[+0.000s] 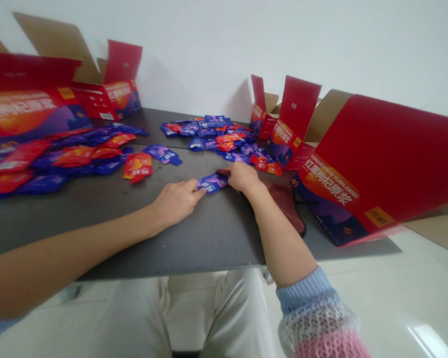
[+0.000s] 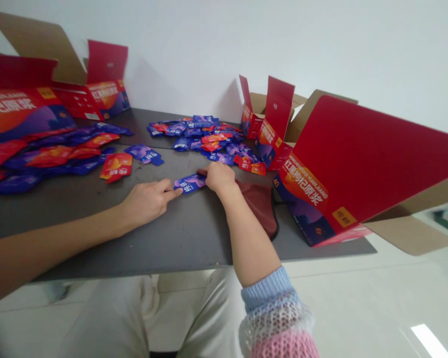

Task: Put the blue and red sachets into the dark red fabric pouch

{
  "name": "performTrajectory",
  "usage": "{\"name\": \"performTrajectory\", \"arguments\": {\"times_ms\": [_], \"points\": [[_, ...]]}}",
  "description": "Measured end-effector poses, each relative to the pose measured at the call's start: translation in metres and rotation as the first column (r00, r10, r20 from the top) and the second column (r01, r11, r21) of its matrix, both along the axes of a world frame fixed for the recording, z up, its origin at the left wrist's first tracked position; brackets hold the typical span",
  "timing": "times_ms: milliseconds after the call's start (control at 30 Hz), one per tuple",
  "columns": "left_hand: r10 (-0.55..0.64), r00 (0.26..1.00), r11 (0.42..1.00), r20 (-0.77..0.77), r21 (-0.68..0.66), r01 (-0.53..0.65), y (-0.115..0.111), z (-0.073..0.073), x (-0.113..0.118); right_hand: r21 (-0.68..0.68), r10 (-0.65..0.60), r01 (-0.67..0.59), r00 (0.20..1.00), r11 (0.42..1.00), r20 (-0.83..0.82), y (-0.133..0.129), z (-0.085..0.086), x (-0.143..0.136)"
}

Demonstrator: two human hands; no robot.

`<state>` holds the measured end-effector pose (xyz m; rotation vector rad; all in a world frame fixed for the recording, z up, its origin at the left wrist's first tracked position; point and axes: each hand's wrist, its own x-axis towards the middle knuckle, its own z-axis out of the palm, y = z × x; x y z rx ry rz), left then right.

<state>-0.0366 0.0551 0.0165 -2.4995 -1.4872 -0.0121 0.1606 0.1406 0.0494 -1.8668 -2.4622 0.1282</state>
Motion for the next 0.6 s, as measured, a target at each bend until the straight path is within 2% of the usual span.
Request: {"name": "performTrajectory", "arguments": {"times_ms": [100,233,433,600], "points": [[0.036,0.999,0.999,-0.028,0.0,-0.036,-0.005,0.003,0.003,0.072,0.104,-0.106,0.994,0.992,0.031,-0.001,-0.007,-0.006],[0.134,0.988,0.991,-0.071,-0.017,-0.135,-0.013,0.008,0.007,0.116,0.284,-0.291,0.956,0.95,0.073,-0.003,-0.011,-0.012],[0.226,0.97,0.972,-0.086,-0.039,-0.23,-0.017,0.012,0.013,0.183,0.386,-0.391,0.92,0.902,0.067,-0.007,-0.016,-0.026],[0.205,0.977,0.978,-0.065,-0.038,-0.207,-0.015,0.011,0.012,0.12,0.597,-0.59,0.801,0.798,-0.031,-0.017,-0.016,-0.044]]}}
